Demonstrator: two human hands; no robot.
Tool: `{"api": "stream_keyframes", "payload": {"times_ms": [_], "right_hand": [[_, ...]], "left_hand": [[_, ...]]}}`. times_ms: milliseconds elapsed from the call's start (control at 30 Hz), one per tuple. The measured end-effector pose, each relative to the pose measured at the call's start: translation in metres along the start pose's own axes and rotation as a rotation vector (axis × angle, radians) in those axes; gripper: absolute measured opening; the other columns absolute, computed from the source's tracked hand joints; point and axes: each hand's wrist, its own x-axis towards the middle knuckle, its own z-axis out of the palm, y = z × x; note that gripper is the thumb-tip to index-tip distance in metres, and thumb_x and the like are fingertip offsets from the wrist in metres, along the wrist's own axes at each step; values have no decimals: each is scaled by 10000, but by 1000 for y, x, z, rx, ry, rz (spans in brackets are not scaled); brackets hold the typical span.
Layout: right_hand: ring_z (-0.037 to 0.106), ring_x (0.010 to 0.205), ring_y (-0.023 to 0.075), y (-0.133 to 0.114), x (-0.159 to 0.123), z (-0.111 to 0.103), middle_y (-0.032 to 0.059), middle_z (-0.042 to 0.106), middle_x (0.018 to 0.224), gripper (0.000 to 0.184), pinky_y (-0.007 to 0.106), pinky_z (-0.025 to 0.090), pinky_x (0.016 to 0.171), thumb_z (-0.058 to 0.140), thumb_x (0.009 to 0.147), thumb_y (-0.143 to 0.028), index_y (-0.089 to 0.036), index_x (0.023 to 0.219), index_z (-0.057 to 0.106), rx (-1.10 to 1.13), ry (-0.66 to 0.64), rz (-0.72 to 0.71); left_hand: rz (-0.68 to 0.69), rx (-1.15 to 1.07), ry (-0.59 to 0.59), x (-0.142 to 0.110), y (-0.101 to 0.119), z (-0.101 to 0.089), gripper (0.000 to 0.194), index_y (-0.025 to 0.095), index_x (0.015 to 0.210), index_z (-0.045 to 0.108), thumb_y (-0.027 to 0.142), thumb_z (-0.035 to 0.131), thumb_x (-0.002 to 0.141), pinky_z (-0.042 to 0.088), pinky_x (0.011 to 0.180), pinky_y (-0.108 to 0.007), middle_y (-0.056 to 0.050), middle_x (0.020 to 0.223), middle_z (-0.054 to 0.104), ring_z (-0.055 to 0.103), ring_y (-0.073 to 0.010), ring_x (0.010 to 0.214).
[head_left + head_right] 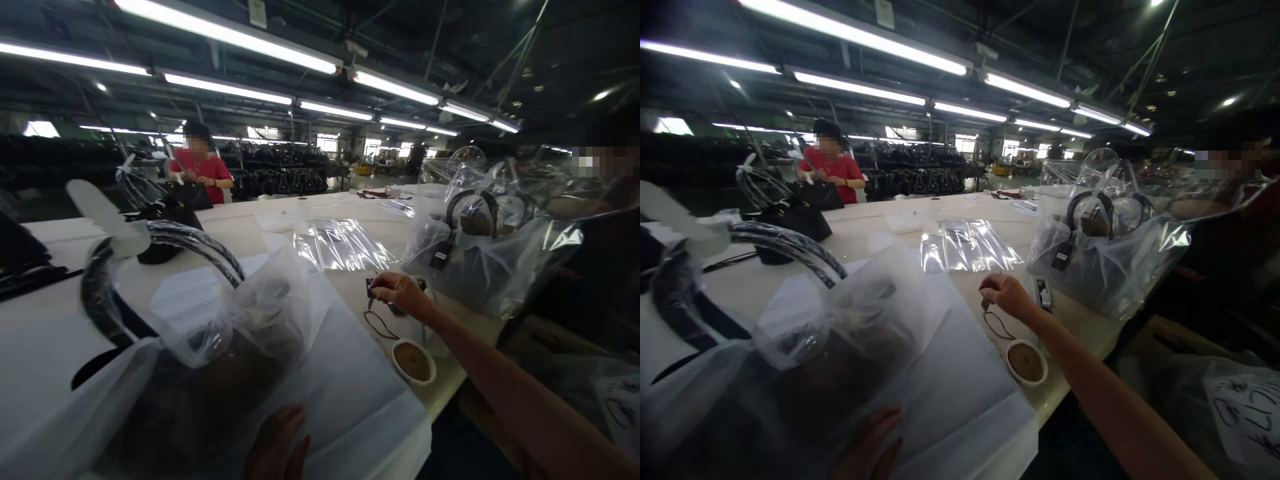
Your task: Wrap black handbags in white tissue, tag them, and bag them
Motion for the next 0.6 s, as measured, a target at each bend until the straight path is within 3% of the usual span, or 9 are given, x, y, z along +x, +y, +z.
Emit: {"api": "stream_keyframes", "payload": {"times_ms": [133,233,333,433,533,600], "right_hand": [[482,535,99,-42,-39,13,-19,565,594,125,203,373,512,542,652,-245,-151,705,605,-26,-236,-112],[461,549,93,-62,-65,31,-27,542,596,114,197,349,513,517,667,-208,-148,712,604,-110,-352,-151],[465,552,91,-76,-85,49,-35,538,590,128,191,335,511,505,675,-166,-154,736,616,-159,-402,-193],[470,533,92,-87,-99,64,-42,535,565,119,199,328,508,511,677,-149,-168,728,616,-221,-397,-240],[525,608,119,-93,-109,76,-17,582,649,123,232,389,593,516,699,-159,-184,767,616,-205,-303,-359],[575,789,159,-93,-115,86,25,626,860,277,275,436,727,536,687,-160,-200,952,607,-38,-197,-415]], "left_hand": [[-262,-279,37,76,30,-14,228,190,1054,614,207,512,851,519,858,-254,-73,1063,656,627,-167,968],[-466,-472,-24,109,45,-12,272,176,1046,623,215,549,788,504,861,-296,-71,1070,659,612,-194,984],[-611,-592,-104,112,53,-10,206,173,915,659,199,552,741,494,794,-280,-46,922,695,630,-186,876],[-676,-634,-71,99,57,-10,156,156,743,644,147,494,702,463,624,-229,-16,687,661,601,-139,650],[-792,-694,-37,87,55,-13,136,144,740,606,185,477,722,386,467,-201,24,539,555,514,-102,468],[-803,-699,19,83,54,-17,140,147,755,584,221,466,762,366,444,-199,37,510,507,481,-95,439]]}}
